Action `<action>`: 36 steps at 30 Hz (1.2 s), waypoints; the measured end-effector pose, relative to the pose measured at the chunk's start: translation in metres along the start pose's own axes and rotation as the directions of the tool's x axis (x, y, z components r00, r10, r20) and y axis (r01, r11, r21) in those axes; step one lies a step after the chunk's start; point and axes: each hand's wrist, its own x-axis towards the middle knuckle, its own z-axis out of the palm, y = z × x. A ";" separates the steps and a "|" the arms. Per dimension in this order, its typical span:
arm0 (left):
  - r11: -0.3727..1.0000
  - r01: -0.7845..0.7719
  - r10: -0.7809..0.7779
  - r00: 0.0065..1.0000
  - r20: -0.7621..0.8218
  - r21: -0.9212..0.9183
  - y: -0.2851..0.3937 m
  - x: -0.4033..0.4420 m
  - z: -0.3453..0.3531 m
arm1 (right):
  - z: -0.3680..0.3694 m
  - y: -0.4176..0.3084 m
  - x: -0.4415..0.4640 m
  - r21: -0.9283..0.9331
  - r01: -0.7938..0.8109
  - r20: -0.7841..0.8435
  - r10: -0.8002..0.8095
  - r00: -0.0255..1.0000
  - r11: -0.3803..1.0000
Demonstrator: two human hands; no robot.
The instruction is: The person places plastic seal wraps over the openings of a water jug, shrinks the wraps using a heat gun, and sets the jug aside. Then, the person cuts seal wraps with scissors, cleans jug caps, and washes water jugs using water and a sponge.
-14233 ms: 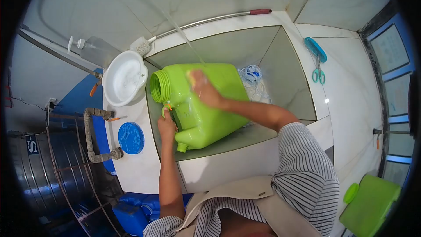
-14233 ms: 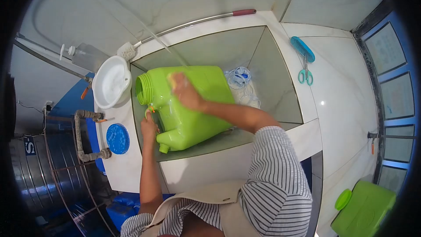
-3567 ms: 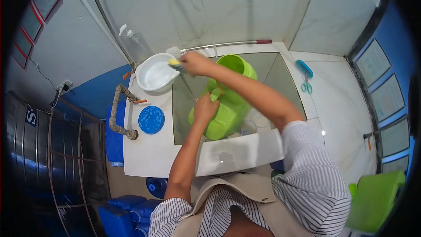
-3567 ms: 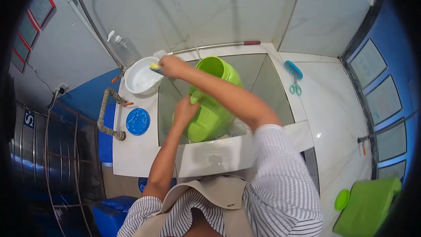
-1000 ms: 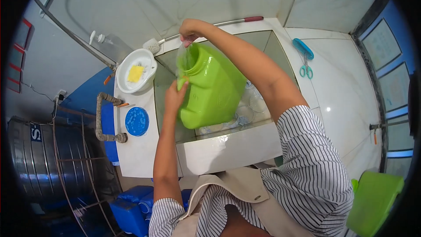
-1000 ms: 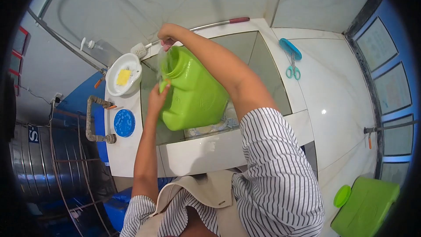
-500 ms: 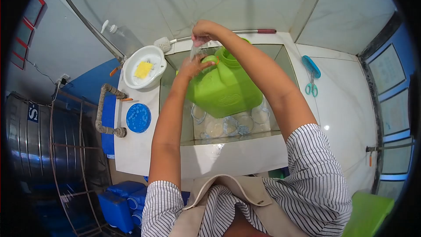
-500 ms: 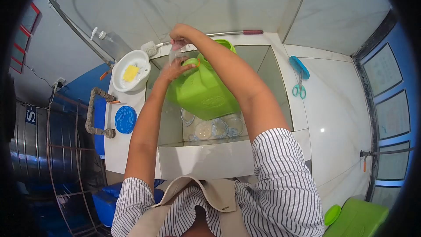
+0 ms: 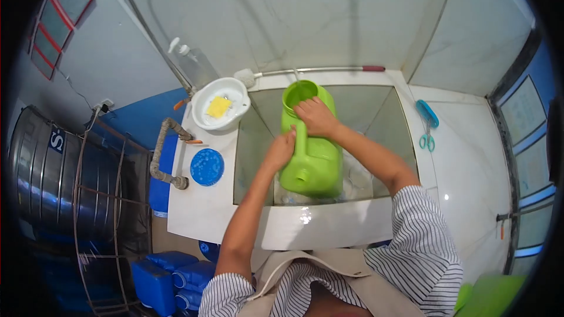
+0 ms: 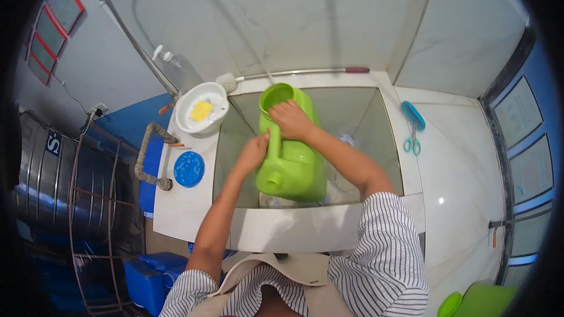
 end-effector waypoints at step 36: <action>0.144 0.103 -0.568 0.823 0.003 -0.984 -0.016 -0.237 -0.199 | -0.205 -0.023 0.216 -0.009 -0.560 0.101 0.558 0.824 0.828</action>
